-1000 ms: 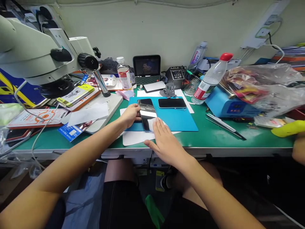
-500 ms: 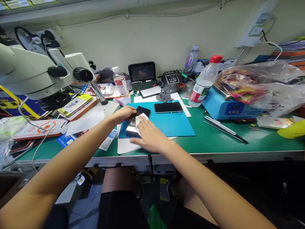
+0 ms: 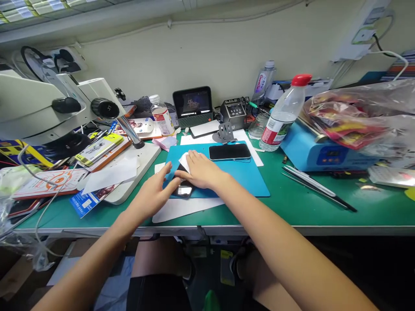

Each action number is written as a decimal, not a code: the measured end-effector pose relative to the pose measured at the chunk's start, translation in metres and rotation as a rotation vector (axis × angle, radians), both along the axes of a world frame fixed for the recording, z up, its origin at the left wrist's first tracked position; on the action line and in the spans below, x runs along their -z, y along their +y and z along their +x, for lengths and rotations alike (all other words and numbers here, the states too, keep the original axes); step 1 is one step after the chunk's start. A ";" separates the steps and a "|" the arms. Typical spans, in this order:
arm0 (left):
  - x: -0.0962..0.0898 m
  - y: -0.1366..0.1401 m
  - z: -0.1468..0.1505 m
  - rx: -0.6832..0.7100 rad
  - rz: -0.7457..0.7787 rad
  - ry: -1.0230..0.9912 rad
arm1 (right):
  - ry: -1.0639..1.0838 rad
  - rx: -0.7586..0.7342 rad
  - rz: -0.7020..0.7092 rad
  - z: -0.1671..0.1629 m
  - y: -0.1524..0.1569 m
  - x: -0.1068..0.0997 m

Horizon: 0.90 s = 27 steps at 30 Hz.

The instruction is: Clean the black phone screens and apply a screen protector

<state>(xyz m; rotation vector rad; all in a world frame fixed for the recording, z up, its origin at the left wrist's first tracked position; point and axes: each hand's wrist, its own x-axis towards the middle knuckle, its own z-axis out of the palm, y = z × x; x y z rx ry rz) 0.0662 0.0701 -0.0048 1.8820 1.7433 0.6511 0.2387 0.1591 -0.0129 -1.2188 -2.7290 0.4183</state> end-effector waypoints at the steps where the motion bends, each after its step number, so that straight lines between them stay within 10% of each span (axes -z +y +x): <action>1: 0.002 -0.005 0.005 0.017 0.044 0.103 | 0.002 0.003 0.006 0.006 -0.002 0.000; 11: 0.003 -0.007 0.033 0.092 0.066 0.409 | 0.050 -0.133 0.124 0.064 -0.084 0.019; 27: -0.015 0.024 0.040 0.009 0.075 0.537 | 0.396 0.116 0.154 0.054 -0.075 0.007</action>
